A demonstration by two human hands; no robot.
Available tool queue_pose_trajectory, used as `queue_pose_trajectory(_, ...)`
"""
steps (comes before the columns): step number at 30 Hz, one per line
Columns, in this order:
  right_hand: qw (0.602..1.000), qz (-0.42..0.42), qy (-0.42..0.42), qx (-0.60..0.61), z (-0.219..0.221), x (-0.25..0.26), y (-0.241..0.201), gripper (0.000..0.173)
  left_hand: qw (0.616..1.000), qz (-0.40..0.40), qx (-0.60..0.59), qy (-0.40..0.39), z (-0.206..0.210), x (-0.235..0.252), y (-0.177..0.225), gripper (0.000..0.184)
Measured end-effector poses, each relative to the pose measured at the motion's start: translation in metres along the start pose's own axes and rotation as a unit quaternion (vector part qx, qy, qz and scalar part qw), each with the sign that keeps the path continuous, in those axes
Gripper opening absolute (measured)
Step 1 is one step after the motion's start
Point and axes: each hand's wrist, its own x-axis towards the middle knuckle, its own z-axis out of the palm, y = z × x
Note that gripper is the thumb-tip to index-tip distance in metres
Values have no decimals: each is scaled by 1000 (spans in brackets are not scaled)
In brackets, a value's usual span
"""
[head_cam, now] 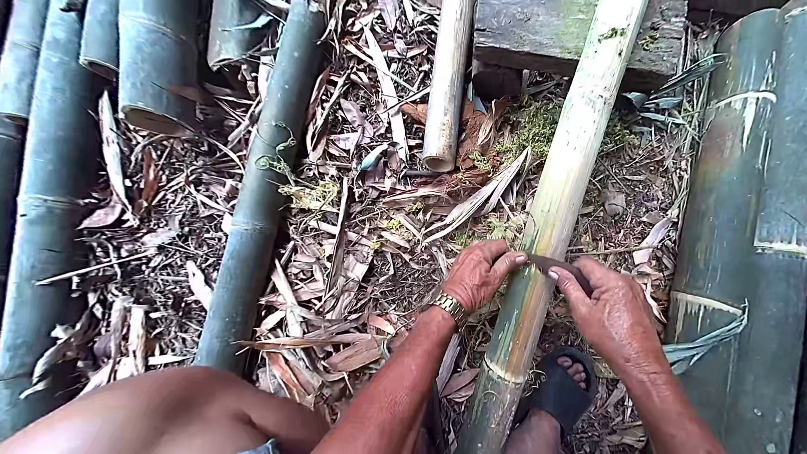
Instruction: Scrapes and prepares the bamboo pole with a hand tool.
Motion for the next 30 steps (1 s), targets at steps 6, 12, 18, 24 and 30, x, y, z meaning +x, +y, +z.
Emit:
queue_pose_trajectory(6,1000,14,-17,23,-2,2,-3,37,996,-45,13,-74,-14,8,5,45)
queue_pose_trajectory(12,999,21,-27,5,17,-42,-2,38,998,-43,-7,-38,14,-48,-9,43)
queue_pose_trajectory(18,999,15,-17,-27,8,-23,-10,38,996,-55,-14,-68,0,-19,-4,44)
queue_pose_trajectory(24,997,36,-62,-14,33,-92,-11,41,983,-115,-16,-140,16,-95,-13,44)
queue_pose_trajectory(30,998,31,-32,-33,23,-64,-16,37,988,-81,-12,-132,6,-55,-15,45)
